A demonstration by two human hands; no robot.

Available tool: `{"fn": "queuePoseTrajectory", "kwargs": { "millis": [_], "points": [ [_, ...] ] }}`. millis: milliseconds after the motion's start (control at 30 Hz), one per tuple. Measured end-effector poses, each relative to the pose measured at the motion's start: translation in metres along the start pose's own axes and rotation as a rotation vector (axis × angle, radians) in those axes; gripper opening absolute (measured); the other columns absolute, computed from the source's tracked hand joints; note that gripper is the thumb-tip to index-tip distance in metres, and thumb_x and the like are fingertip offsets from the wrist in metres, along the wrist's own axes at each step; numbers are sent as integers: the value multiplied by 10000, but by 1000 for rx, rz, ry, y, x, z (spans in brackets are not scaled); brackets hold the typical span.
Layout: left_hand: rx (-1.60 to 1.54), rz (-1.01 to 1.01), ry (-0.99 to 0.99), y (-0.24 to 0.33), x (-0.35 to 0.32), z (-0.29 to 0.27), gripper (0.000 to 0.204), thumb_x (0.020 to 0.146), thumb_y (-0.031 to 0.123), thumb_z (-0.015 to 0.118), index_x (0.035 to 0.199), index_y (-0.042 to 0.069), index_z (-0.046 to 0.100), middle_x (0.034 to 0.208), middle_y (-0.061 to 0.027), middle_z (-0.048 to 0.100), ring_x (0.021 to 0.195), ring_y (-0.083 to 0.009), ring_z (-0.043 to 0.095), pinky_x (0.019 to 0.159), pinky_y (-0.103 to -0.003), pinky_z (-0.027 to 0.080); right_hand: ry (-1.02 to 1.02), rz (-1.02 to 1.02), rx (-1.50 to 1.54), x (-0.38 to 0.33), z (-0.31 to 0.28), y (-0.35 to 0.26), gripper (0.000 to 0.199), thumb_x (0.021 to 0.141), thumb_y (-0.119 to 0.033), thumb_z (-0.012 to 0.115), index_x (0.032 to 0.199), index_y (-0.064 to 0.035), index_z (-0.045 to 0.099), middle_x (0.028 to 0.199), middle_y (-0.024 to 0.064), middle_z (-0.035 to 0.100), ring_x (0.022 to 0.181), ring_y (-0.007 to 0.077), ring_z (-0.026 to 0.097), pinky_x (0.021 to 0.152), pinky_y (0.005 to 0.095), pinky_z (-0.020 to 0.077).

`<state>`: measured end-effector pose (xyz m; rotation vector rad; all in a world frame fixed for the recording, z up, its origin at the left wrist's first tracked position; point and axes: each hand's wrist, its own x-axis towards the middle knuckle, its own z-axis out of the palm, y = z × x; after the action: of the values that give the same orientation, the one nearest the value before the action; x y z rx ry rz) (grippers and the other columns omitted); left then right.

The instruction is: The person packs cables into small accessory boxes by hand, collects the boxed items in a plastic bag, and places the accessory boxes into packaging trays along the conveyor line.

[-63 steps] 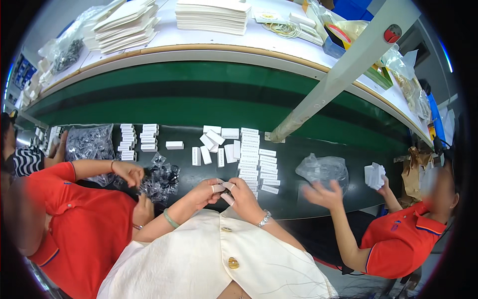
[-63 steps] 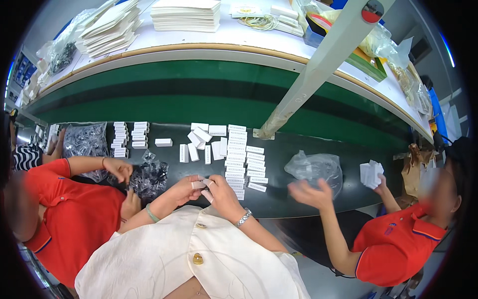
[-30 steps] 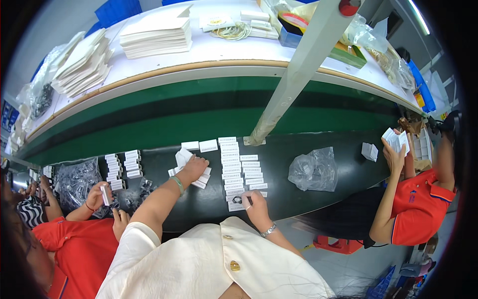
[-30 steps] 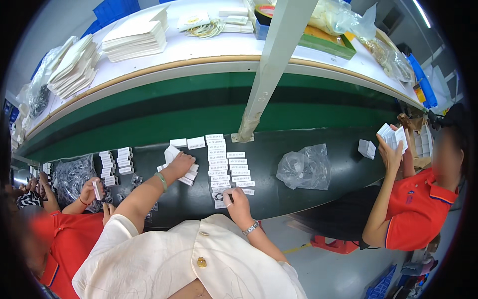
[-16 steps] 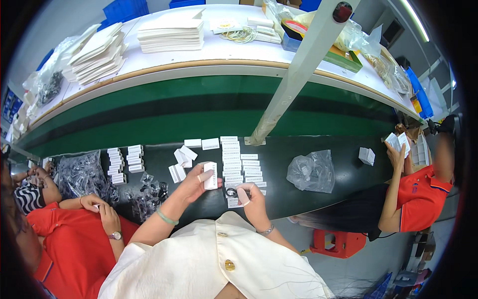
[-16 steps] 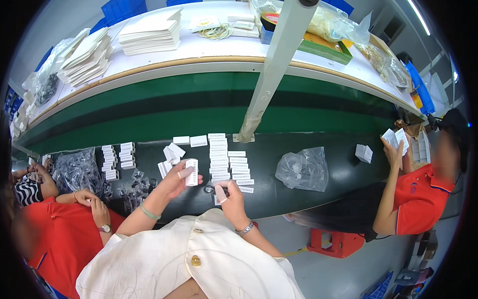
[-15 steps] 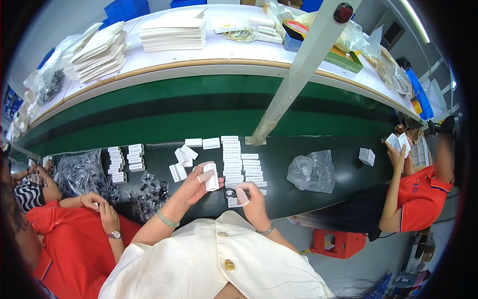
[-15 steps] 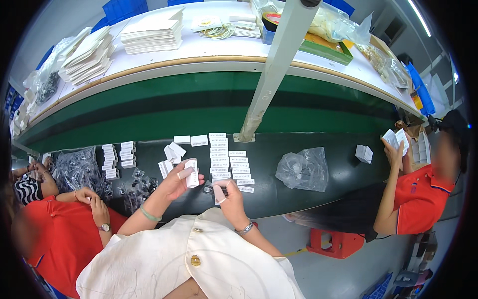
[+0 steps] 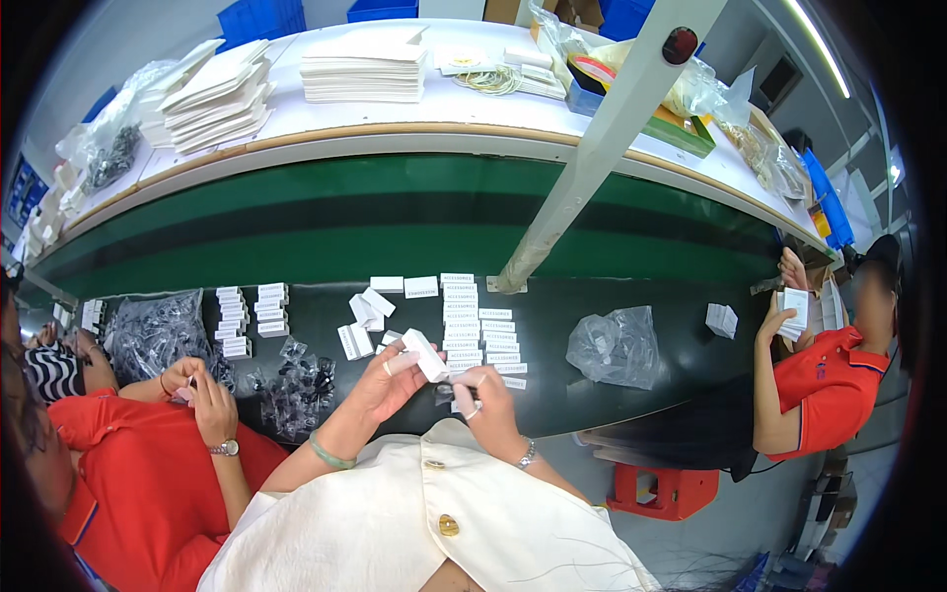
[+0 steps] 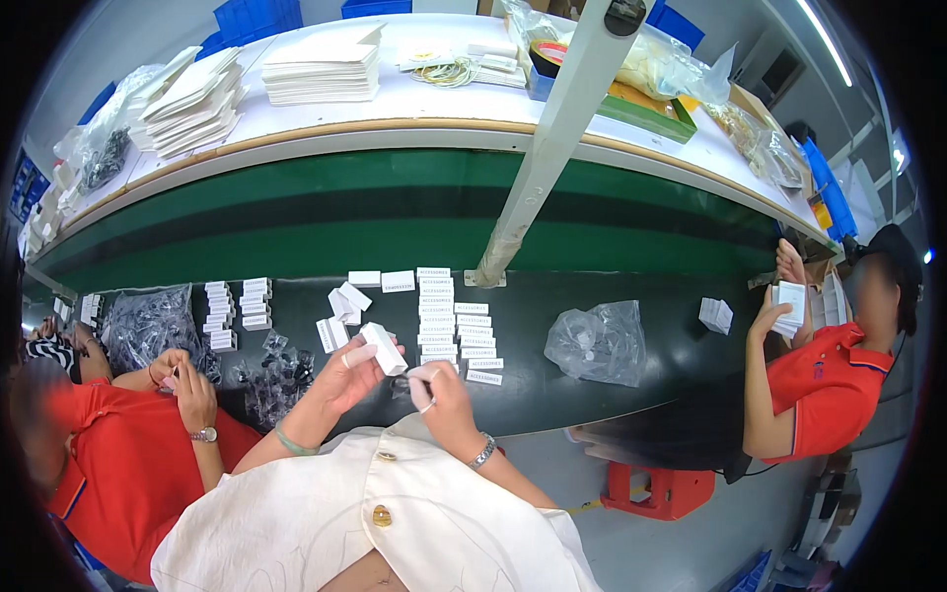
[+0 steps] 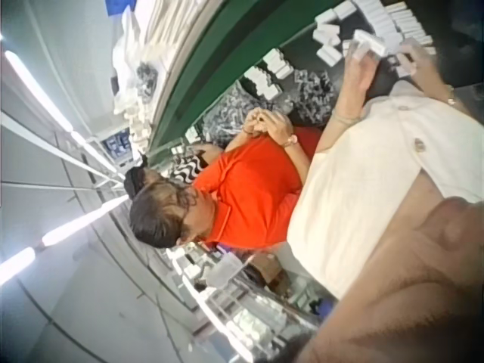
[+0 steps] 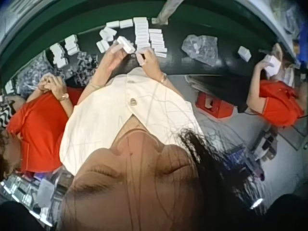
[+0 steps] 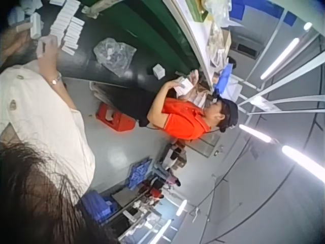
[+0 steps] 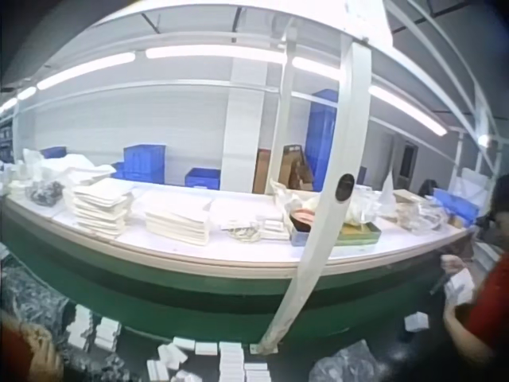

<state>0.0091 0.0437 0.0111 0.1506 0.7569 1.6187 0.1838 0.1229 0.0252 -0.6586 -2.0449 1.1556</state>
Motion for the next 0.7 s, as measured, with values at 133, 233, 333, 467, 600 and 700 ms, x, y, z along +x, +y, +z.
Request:
{"fn": "queuePoseTrajectory", "kwargs": {
  "millis": [133,233,333,467,600,700],
  "points": [
    [-80,-44,-30,5,0,2,368,859,86,592,1203,60,464,1146,-126,557,1100,-290,585,969,-401,476,-103,-95,36,-4,-5,1,79,894,-61,594,964,-32,570,907,62,560,755,147,562,649,262,472],
    [115,-95,-61,5,-4,7,437,803,79,618,1209,56,460,1101,-120,562,1059,-292,606,935,-401,491,25,280,369,-4,-15,1,49,906,-68,592,940,-34,582,924,45,538,743,108,560,621,248,475],
    [382,-201,-96,4,-8,15,552,760,97,664,1266,38,450,1080,-103,566,1012,-258,617,908,-384,498,85,323,409,8,-20,4,55,925,-88,578,936,-34,580,927,24,527,725,77,539,615,226,463],
    [528,-136,-253,-8,-7,10,635,775,128,692,1341,7,428,1152,-101,567,953,-190,604,872,-320,494,60,238,206,9,-18,11,67,906,-84,595,937,-26,581,894,58,556,738,131,561,627,251,473],
    [409,-170,-145,-2,-7,3,513,813,147,683,1267,3,492,1089,-100,604,926,-183,617,793,-298,515,-8,164,118,10,-30,0,71,867,-50,613,925,-28,580,889,77,567,770,190,588,687,303,482],
    [310,-211,-110,-3,-11,3,300,877,180,643,1110,-2,590,989,-117,641,859,-189,642,643,-264,541,-119,-14,-17,10,-38,1,86,839,-21,614,916,-21,576,894,97,567,797,250,595,694,326,493]
  ]
}}
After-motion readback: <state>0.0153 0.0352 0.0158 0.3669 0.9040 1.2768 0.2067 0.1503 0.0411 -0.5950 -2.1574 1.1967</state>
